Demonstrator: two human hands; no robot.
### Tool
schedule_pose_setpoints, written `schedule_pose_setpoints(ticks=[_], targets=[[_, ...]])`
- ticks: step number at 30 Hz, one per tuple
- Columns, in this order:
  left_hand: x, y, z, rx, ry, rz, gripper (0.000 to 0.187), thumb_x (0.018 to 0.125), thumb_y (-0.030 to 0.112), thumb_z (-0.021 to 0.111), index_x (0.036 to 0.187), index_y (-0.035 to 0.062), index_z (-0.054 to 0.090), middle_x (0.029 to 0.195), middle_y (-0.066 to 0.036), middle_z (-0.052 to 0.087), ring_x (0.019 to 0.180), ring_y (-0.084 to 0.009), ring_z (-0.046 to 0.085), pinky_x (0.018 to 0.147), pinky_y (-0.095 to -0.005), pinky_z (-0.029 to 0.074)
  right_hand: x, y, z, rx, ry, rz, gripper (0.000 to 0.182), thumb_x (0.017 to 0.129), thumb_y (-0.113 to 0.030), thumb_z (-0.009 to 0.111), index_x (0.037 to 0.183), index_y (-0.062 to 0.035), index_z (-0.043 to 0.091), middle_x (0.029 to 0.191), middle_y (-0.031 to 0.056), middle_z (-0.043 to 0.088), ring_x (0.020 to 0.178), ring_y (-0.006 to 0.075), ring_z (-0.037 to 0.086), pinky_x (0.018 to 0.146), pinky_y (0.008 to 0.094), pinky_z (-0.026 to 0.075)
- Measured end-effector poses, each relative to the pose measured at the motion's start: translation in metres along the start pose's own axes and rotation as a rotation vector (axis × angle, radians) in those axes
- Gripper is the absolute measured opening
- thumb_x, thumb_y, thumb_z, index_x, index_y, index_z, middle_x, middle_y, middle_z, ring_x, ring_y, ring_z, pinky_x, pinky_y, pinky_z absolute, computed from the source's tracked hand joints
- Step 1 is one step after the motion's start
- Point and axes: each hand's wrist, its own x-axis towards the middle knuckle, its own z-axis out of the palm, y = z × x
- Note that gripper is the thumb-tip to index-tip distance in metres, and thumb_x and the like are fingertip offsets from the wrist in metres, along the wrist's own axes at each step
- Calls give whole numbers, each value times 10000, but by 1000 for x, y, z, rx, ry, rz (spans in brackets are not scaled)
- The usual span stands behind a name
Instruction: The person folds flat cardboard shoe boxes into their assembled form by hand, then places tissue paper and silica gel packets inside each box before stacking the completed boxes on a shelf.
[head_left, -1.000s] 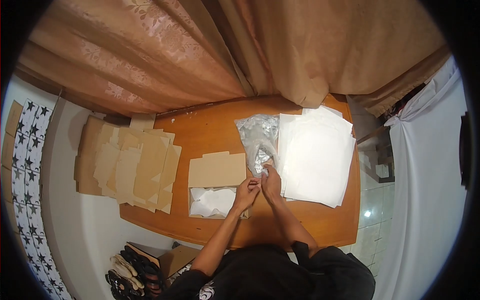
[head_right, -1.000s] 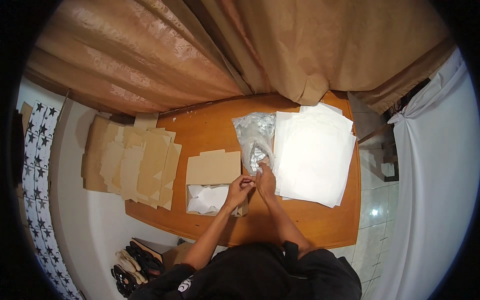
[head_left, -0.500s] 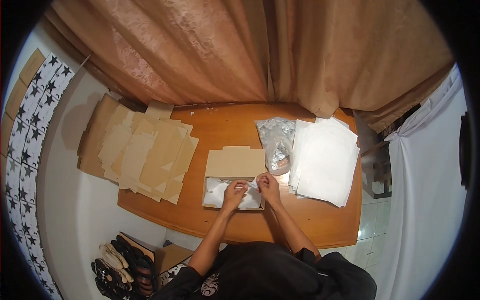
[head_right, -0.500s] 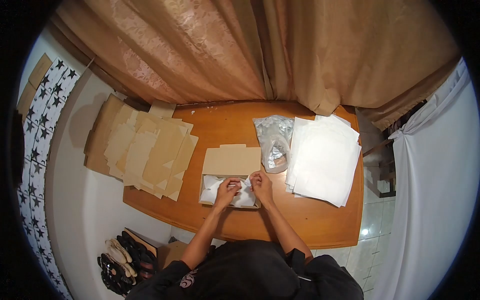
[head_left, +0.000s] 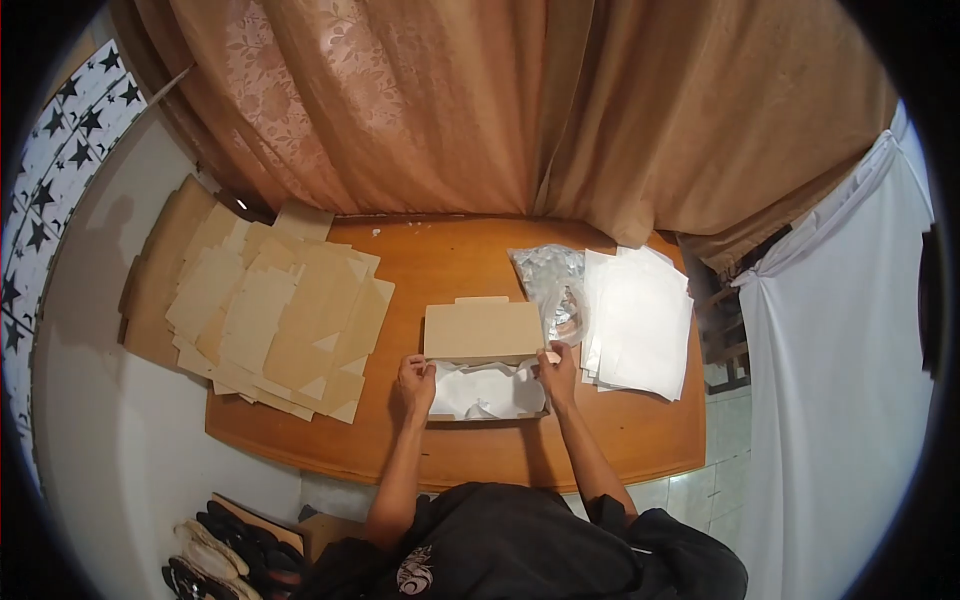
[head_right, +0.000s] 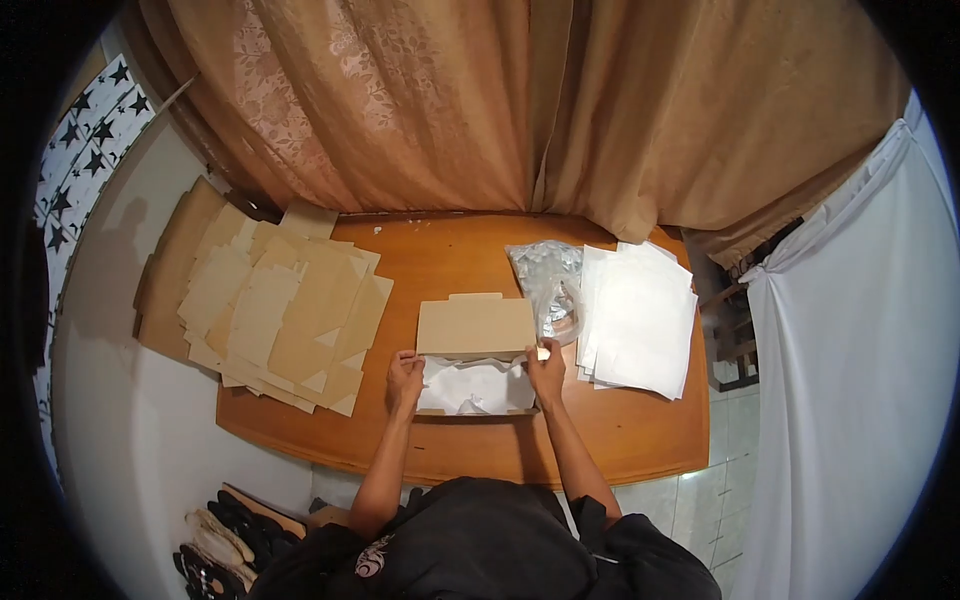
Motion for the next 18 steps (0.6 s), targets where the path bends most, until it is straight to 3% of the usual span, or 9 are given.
schedule_pose_setpoints(ticks=[1,2,3,5,9,11,12,14,18], targets=[[15,-18,0,102,-9,-14,354,896,175,709,1175,7,572,1036,-107,661,812,-177,654,621,-314,562,10,11,-2,-8,-8,82,565,946,-176,677,1393,23,394,1234,207,570,707,221,699,574,317,580],[23,-27,-1,205,-15,-27,473,874,209,737,1239,-19,540,1081,-140,666,829,-206,666,622,-323,561,12,10,-3,-12,4,81,565,946,-176,677,1393,23,394,1234,207,570,707,221,699,574,317,580],[22,-12,-4,200,-26,-21,473,874,209,737,1239,-19,540,1081,-140,666,829,-206,666,622,-323,561,15,8,-3,146,-27,206,600,947,-166,671,1422,20,356,1240,209,563,711,229,700,580,329,587],[14,36,-12,73,-225,-335,698,885,271,733,1420,-25,396,1206,-168,633,895,-237,672,657,-334,567,21,6,1,338,-46,351,681,951,-158,658,1489,-18,263,1228,196,557,730,233,702,593,344,592],[26,37,-20,5,-297,-288,850,899,314,728,1526,-6,252,1276,-185,587,955,-265,666,697,-346,580,16,-20,8,281,-9,370,684,965,-234,657,1505,-69,272,1198,169,568,731,216,685,591,323,570],[31,31,-21,-52,-346,-212,919,911,440,700,1555,13,203,1284,-198,571,992,-277,655,736,-359,590,16,-19,8,342,-99,325,643,979,-411,618,1473,-110,337,1163,125,577,761,191,654,665,343,549],[31,33,-23,-54,-350,-213,919,911,440,700,1555,13,203,1284,-198,571,992,-277,655,736,-359,590,15,-16,10,340,-94,325,643,979,-411,618,1473,-110,337,1163,125,577,761,191,654,665,343,549],[31,38,-25,-111,-391,-272,928,917,602,617,1535,22,239,1340,-185,526,1050,-299,635,812,-413,583,13,-11,12,465,-6,331,598,968,-574,550,1351,-124,457,1125,89,576,824,205,631,749,370,522],[24,25,-33,-375,-363,-355,897,932,676,523,1505,31,277,1403,-175,465,1130,-321,593,877,-470,558,15,20,-3,694,59,408,574,955,-637,512,1204,-120,522,1089,66,576,906,228,622,803,398,503]])
